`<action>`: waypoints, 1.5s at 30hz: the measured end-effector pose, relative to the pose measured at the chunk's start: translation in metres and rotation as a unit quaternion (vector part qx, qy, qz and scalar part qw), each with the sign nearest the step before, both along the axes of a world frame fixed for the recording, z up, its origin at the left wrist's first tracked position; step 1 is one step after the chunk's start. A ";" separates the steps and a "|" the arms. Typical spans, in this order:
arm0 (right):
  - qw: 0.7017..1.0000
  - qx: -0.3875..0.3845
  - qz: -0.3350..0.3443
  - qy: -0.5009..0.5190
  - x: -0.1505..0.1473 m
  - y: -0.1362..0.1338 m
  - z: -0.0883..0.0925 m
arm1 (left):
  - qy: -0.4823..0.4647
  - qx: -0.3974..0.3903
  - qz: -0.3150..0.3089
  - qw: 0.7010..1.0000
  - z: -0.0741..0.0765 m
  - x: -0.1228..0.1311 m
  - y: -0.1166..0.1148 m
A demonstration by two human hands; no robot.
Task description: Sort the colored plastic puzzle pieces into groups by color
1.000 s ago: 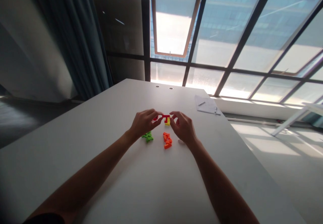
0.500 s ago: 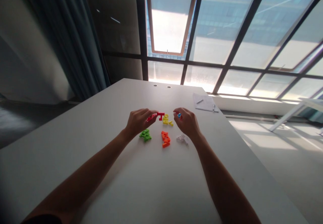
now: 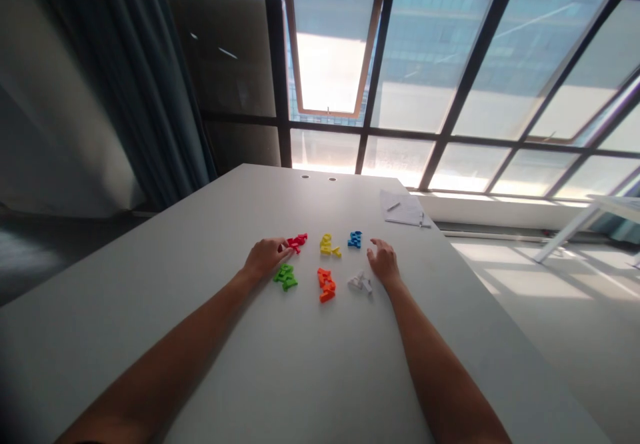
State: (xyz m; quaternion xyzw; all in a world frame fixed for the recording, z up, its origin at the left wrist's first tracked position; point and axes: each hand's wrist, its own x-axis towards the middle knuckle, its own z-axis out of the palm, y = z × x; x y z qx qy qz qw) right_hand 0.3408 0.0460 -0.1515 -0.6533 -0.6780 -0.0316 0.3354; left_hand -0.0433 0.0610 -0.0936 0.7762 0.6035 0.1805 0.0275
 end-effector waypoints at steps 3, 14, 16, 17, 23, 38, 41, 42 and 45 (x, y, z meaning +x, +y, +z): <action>1.000 -0.012 0.006 -0.005 -0.001 0.002 -0.004 | -0.013 -0.008 0.020 1.000 -0.010 -0.004 0.003; 0.999 -0.024 -0.023 0.009 0.002 0.011 -0.006 | -0.182 0.109 0.015 0.977 -0.033 -0.019 0.023; 0.998 -0.056 -0.024 0.003 0.001 0.016 -0.006 | -0.193 0.108 -0.002 0.975 -0.037 -0.019 0.032; 0.997 -0.077 -0.023 -0.002 0.001 0.018 -0.005 | -0.183 0.095 -0.014 0.978 -0.038 -0.019 0.036; 0.985 -0.171 0.016 -0.034 -0.011 0.041 0.008 | -0.057 -0.024 -0.138 0.989 -0.036 0.004 0.054; 0.954 -0.207 0.210 -0.060 -0.067 0.076 0.029 | -0.045 -0.060 -0.325 0.943 -0.022 0.063 0.092; 0.937 -0.195 0.291 0.004 -0.062 0.066 0.030 | -0.143 -0.121 -0.344 0.920 -0.021 0.058 0.089; 0.929 -0.191 0.314 0.044 -0.060 0.063 0.031 | -0.190 -0.152 -0.338 0.909 -0.021 0.055 0.088; 0.912 -0.182 0.327 0.165 -0.057 0.052 0.029 | -0.313 -0.214 -0.299 0.876 -0.020 0.052 0.085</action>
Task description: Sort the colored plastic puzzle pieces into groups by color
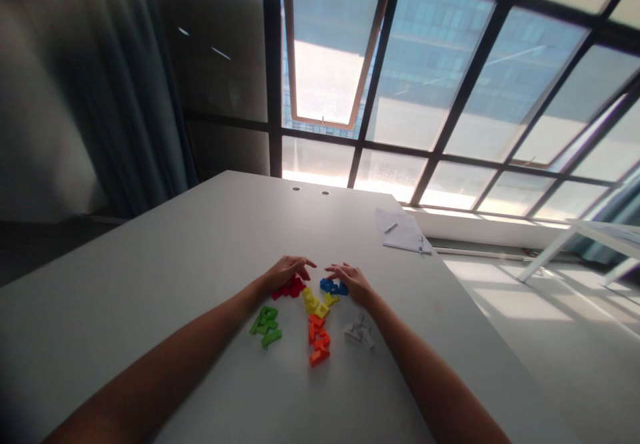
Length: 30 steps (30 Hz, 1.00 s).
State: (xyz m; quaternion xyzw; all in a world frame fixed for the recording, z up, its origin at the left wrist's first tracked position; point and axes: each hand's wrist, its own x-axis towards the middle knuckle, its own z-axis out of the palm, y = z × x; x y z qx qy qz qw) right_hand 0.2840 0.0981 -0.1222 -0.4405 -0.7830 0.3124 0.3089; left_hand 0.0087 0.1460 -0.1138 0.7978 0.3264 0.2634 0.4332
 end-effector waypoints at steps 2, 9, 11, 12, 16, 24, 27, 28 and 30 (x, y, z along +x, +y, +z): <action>0.999 -0.011 -0.034 0.037 -0.001 -0.007 -0.001 | -0.026 -0.007 0.036 0.999 0.001 0.001 -0.002; 1.000 -0.010 0.018 -0.014 -0.009 -0.032 0.006 | 0.115 0.096 -0.056 0.987 0.005 0.010 -0.019; 0.997 -0.056 0.033 0.030 -0.008 -0.041 0.007 | 0.097 0.057 -0.083 0.990 0.008 0.006 -0.028; 0.994 -0.086 0.036 0.062 -0.006 -0.046 0.007 | 0.080 0.023 -0.093 0.992 0.010 0.002 -0.033; 0.972 -0.156 0.033 0.174 0.009 -0.066 0.005 | 0.013 -0.076 -0.098 0.992 0.016 -0.021 -0.054; 0.995 0.022 -0.093 -0.026 0.040 -0.106 -0.003 | 0.080 0.172 0.090 0.978 0.004 -0.062 -0.081; 0.979 0.138 -0.122 -0.086 0.034 -0.123 -0.003 | 0.071 0.263 0.131 0.953 0.003 -0.068 -0.105; 0.972 0.171 -0.124 -0.101 0.030 -0.130 -0.001 | 0.067 0.283 0.134 0.947 0.005 -0.069 -0.115; 0.960 0.215 -0.122 -0.129 0.019 -0.144 0.003 | 0.058 0.319 0.119 0.938 0.008 -0.067 -0.137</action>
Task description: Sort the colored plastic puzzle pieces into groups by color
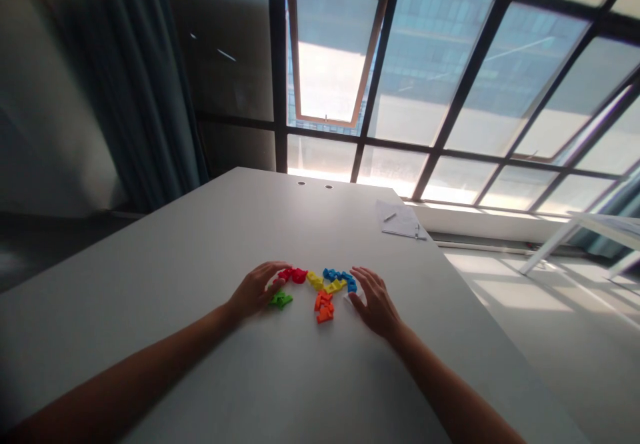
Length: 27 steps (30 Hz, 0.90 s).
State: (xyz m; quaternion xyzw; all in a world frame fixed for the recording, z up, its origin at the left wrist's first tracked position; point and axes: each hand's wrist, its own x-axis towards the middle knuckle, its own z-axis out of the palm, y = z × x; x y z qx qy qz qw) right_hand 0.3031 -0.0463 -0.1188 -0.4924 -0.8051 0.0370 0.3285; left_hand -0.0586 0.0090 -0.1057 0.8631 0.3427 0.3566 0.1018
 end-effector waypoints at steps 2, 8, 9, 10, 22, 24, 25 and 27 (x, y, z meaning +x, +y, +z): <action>0.999 0.023 0.001 -0.026 -0.013 -0.012 0.005 | 0.022 0.039 -0.036 0.998 0.003 0.005 -0.020; 0.997 0.031 -0.023 -0.065 -0.036 -0.020 0.007 | 0.083 0.091 -0.077 0.989 0.005 0.028 -0.046; 0.997 0.027 -0.035 -0.071 -0.036 -0.018 0.005 | 0.091 0.091 -0.078 0.989 0.005 0.030 -0.046; 0.996 0.021 -0.045 -0.078 -0.035 -0.016 0.004 | 0.098 0.090 -0.076 0.988 0.005 0.031 -0.045; 0.989 -0.011 -0.052 -0.138 -0.026 -0.010 -0.009 | 0.112 0.080 -0.005 0.990 -0.007 0.032 -0.035; 0.989 0.004 -0.053 -0.134 -0.028 -0.012 -0.008 | 0.106 0.075 0.016 0.991 -0.008 0.031 -0.035; 0.990 0.009 -0.051 -0.132 -0.028 -0.013 -0.008 | 0.103 0.070 0.026 0.992 -0.007 0.030 -0.034; 0.992 0.013 -0.040 -0.120 -0.025 -0.010 -0.003 | 0.093 0.057 0.041 0.993 -0.002 0.026 -0.030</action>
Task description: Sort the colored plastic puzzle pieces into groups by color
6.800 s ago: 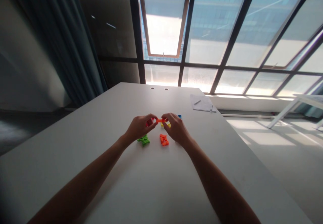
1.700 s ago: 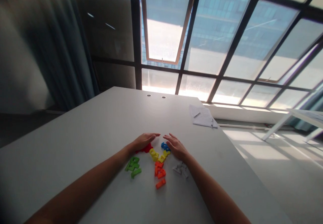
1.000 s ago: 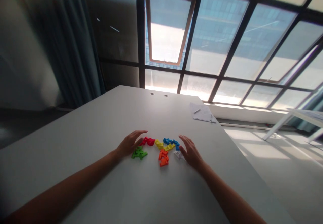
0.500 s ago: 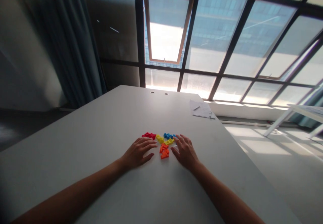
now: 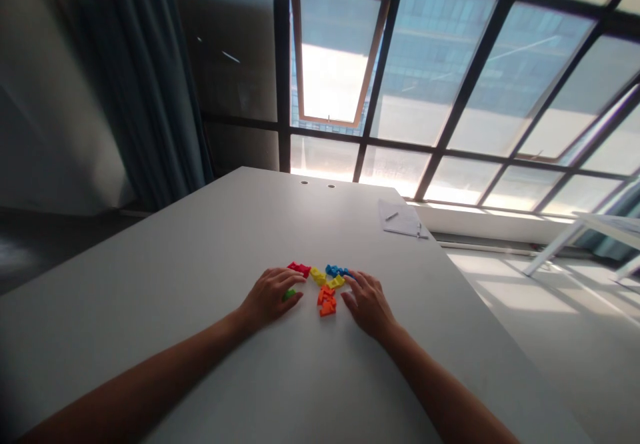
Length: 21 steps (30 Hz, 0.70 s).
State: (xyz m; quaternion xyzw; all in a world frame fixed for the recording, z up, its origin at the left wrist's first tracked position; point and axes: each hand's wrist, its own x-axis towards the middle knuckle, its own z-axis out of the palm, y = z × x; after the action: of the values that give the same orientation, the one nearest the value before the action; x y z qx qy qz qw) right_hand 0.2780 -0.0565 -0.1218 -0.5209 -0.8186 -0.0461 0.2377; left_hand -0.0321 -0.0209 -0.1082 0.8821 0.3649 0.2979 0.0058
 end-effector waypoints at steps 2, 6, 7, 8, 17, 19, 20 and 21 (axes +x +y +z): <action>1.000 -0.007 0.010 0.029 0.008 0.009 0.011 | -0.022 -0.020 0.014 0.999 0.010 -0.006 0.009; 0.989 -0.115 0.006 0.093 0.029 0.047 0.045 | -0.026 -0.103 0.036 0.994 0.037 -0.018 0.044; 0.985 -0.154 0.013 0.077 0.032 0.057 0.054 | 0.011 -0.123 0.031 0.992 0.042 -0.019 0.055; 0.980 -0.192 0.030 0.048 0.032 0.067 0.061 | 0.057 -0.143 0.024 0.988 0.045 -0.018 0.065; 0.931 -0.323 0.130 -0.110 0.003 0.095 0.062 | 0.213 -0.211 -0.055 0.952 0.023 0.000 0.106; 0.937 -0.306 0.124 -0.111 0.004 0.097 0.058 | 0.193 -0.203 -0.068 0.958 0.017 -0.001 0.109; 0.941 -0.297 0.121 -0.109 0.006 0.099 0.056 | 0.183 -0.200 -0.073 0.960 0.015 -0.001 0.111; 0.945 -0.288 0.118 -0.106 0.008 0.101 0.055 | 0.174 -0.197 -0.076 0.962 0.012 -0.002 0.112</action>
State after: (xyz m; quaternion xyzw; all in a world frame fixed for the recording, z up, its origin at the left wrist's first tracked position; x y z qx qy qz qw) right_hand 0.2856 0.0443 -0.0671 -0.4592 -0.8730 0.1645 -0.0067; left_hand -0.0337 0.0914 -0.0957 0.9268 0.3438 0.0612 0.1384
